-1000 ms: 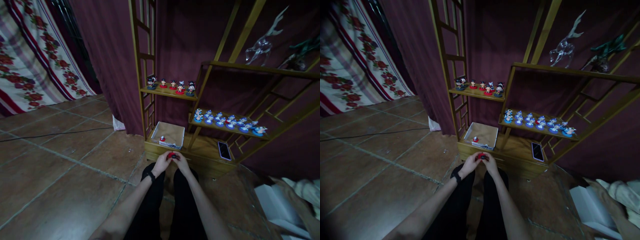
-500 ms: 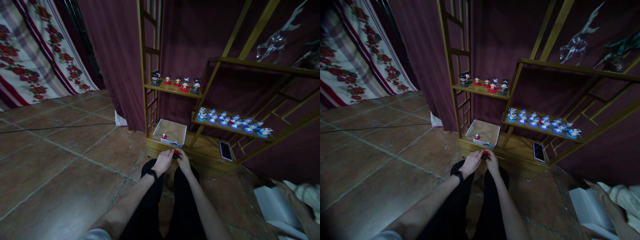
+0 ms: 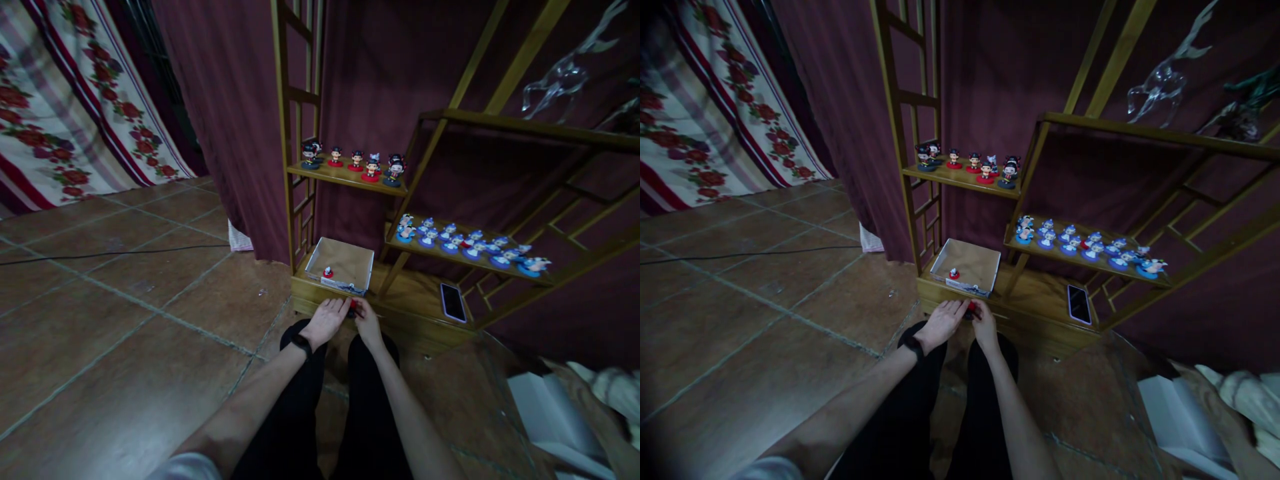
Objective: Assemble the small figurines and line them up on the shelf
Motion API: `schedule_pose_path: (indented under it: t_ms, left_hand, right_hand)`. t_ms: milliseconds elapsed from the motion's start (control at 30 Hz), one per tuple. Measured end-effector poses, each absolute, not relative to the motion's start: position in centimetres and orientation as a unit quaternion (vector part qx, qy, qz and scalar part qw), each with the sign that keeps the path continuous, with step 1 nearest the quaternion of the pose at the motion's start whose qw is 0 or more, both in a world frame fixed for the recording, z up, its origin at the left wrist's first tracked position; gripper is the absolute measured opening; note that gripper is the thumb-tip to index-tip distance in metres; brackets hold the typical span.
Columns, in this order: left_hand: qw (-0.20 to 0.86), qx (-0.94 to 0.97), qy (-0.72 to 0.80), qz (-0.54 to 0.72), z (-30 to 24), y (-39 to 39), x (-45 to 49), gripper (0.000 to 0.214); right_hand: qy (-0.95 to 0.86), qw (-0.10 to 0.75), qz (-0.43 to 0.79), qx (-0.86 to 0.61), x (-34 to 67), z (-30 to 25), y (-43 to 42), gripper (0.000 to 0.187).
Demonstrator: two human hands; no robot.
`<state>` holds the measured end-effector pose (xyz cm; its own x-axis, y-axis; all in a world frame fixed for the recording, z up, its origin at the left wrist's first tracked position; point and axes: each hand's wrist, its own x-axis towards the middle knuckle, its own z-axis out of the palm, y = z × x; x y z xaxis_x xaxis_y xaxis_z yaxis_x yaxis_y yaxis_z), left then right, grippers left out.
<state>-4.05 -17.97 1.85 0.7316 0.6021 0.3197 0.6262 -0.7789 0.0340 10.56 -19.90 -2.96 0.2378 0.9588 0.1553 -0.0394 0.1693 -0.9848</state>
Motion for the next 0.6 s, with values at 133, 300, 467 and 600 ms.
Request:
schedule_pose_path:
  t_ms: [133,300,467,600]
  left_hand:
    - [0.041,-0.929,-0.331,-0.158,1.7,-17.9,-3.9,0.046]
    - [0.015,-0.927,-0.336,-0.166,1.6,-17.9,-3.8,0.047]
    - [-0.068,-0.914,-0.346,-0.199,1.2,-17.7,-3.9,0.047]
    - [-0.183,-0.88,-0.371,-0.233,0.7,-17.2,-3.9,0.045]
  right_hand:
    - [-0.462,0.611,0.406,-0.498,10.7,-3.3,-19.6,0.048]
    - [-0.467,0.607,0.405,-0.499,10.8,-3.7,-19.5,0.046]
    - [-0.476,0.6,0.396,-0.507,11.0,-3.9,-19.4,0.046]
    - [-0.487,0.584,0.381,-0.527,11.1,-3.8,-19.4,0.04]
